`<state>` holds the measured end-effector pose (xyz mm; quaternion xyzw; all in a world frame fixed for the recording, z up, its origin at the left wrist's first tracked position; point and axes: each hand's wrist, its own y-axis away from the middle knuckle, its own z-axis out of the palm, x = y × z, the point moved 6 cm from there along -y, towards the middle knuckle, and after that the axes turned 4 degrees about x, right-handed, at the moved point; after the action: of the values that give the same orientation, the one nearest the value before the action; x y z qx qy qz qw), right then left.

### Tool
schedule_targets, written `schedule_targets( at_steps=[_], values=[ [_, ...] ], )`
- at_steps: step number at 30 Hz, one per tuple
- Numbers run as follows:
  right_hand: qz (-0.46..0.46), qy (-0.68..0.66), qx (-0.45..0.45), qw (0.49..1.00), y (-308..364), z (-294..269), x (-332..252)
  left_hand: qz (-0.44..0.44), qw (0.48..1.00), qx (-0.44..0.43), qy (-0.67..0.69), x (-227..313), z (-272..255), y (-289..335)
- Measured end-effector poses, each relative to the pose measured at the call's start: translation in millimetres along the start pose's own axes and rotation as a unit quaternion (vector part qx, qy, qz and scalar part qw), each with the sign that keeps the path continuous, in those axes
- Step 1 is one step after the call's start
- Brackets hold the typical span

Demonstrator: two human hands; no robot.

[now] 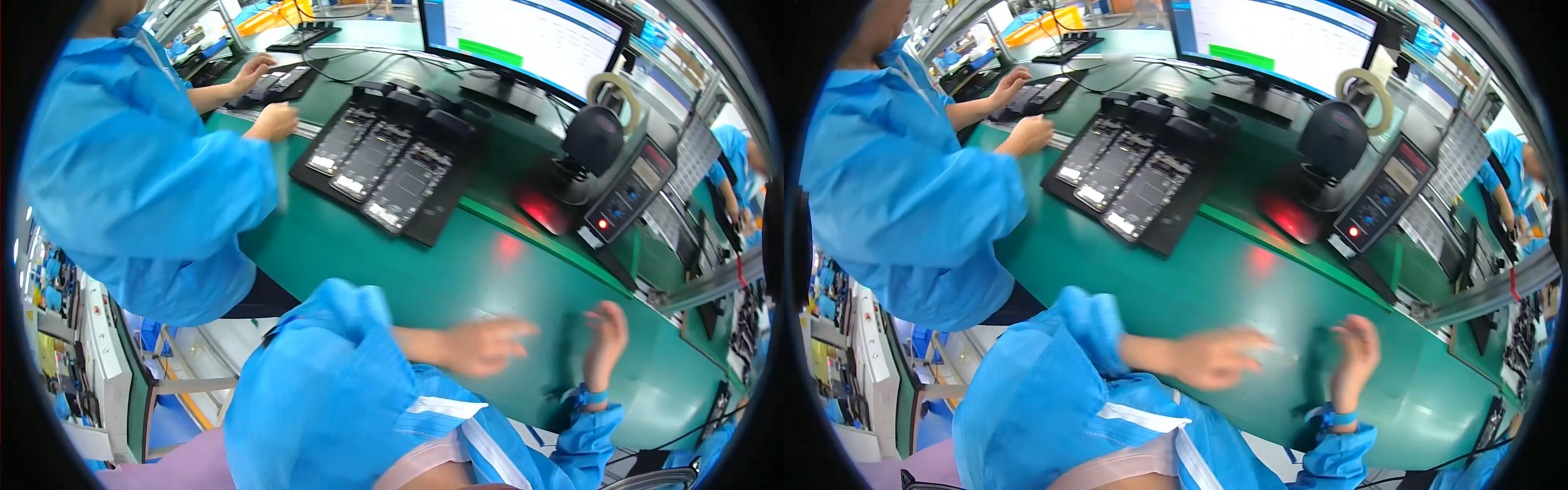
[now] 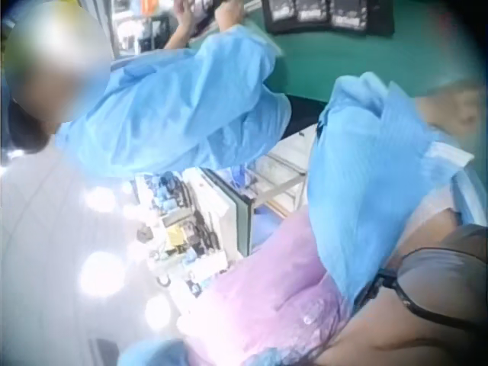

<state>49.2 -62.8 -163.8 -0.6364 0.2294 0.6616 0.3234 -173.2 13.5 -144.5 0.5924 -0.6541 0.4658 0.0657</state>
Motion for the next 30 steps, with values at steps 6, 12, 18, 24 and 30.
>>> schedule_targets(
  at_steps=[6, 12, 18, 24, 30],
  values=[
    [0.132, -0.008, -0.299, 0.945, 16.4, 221.2, 36.7, -0.244, 0.803, 0.361, -0.406, -56.3, -270.5, 98.6],
    [0.134, -0.054, -0.206, 0.968, -10.7, 298.3, 33.4, -0.49, 0.722, 0.45, -0.19, -182.7, -395.1, 206.1],
    [-0.005, 0.047, -0.097, 0.994, -23.5, 301.3, 44.4, -0.565, 0.743, 0.296, -0.201, -178.8, -428.9, 179.0],
    [-0.024, 0.053, -0.102, 0.993, -11.3, 306.4, 3.7, -0.52, 0.785, 0.32, -0.101, -177.3, -444.1, 189.7],
    [0.027, -0.087, -0.133, 0.987, 19.6, 256.6, -17.6, -0.464, 0.806, 0.358, -0.087, -59.1, -397.1, 145.3]
  ],
)
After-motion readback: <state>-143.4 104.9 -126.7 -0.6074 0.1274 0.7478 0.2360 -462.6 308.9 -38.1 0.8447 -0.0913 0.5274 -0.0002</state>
